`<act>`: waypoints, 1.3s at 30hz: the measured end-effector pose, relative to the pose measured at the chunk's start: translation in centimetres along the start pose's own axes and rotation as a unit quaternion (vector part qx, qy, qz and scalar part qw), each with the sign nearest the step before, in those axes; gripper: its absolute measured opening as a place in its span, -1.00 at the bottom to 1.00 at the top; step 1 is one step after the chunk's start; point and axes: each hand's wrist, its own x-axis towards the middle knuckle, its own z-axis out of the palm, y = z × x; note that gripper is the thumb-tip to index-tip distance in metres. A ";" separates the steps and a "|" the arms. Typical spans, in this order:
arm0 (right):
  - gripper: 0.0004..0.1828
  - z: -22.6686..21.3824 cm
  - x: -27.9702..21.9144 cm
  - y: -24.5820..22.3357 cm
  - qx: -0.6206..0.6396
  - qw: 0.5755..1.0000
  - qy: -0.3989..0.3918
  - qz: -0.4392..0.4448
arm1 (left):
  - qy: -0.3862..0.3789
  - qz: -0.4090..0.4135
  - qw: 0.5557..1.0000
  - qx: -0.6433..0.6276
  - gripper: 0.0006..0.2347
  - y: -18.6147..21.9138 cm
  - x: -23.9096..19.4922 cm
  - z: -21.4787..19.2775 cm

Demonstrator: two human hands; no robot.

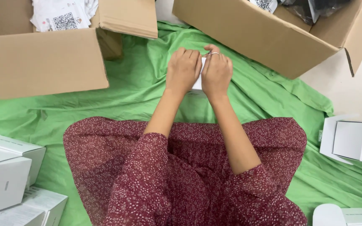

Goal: The person packs electronic device boxes with instructional manuals and components.

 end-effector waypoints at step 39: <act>-0.36 9.0 -4.8 10.8 0.129 0.971 0.086 0.184 | -0.254 -0.622 0.727 -0.142 -0.45 -8.5 -2.4 1.2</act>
